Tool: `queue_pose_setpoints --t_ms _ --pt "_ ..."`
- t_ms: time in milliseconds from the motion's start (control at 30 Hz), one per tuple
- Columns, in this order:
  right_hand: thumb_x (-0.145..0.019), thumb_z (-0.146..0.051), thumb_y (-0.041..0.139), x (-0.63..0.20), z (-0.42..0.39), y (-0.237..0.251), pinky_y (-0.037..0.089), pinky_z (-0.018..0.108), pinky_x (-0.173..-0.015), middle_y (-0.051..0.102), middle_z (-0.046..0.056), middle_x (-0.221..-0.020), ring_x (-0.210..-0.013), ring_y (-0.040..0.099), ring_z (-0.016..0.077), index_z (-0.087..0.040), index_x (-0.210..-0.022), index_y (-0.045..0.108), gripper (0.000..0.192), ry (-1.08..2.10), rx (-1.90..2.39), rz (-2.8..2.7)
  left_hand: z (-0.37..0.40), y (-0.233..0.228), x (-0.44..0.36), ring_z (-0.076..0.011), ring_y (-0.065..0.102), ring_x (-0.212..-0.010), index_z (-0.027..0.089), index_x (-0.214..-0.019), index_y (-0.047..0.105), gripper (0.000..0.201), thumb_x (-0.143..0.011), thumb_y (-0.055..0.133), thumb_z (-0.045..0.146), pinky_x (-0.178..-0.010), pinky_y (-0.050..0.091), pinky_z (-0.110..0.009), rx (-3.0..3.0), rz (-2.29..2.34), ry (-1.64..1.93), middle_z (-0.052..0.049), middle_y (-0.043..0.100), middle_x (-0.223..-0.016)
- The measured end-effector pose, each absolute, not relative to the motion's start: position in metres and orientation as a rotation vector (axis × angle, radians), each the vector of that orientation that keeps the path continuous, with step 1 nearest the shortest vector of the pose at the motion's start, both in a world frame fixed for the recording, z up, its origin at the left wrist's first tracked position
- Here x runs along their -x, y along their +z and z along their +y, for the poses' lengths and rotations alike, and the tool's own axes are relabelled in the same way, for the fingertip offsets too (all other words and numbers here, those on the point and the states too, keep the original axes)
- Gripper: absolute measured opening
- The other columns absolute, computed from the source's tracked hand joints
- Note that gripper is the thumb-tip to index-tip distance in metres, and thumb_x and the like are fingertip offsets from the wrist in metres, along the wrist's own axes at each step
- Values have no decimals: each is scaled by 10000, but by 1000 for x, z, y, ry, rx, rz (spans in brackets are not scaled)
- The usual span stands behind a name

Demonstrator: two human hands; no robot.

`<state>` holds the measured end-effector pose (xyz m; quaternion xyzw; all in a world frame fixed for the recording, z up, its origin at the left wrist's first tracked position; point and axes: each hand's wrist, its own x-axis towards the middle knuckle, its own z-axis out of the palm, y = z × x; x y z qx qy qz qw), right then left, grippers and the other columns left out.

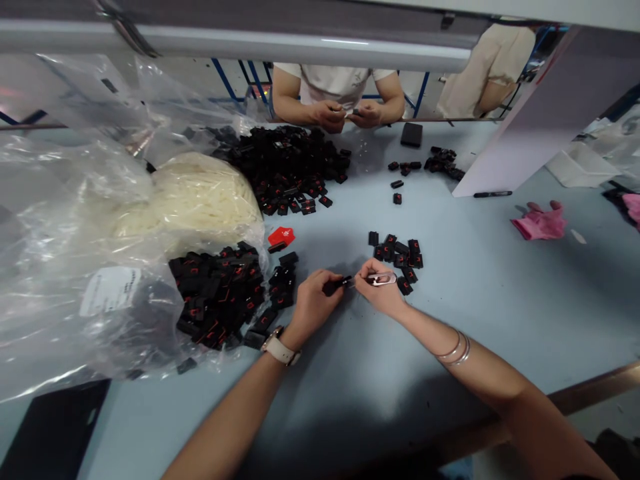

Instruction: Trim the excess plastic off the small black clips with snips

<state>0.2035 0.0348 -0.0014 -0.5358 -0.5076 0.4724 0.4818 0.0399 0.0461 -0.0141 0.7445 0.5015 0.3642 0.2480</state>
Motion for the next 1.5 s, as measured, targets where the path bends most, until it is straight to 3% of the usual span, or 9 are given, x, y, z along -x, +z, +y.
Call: queue_pose_setpoints --t_ms 1200,1500 --pt "-674 -228 559 -200 32 10 298 214 -472 416 -76 -547 -487 360 76 -214 -646 443 119 1135 1333 -1414 47 -14 -38 -155 626 -677 182 -788 655 67 -724 644 167 -614 486 -260 -2028 1366 965 -26 683 -752" --pt "-676 -305 581 -203 35 3 289 210 -452 421 -73 -547 -471 345 72 -219 -654 417 187 1179 1294 -1301 46 -10 -40 -140 601 -636 180 -766 646 87 -694 637 132 -592 469 -242 -2012 1392 959 -8 651 -703"
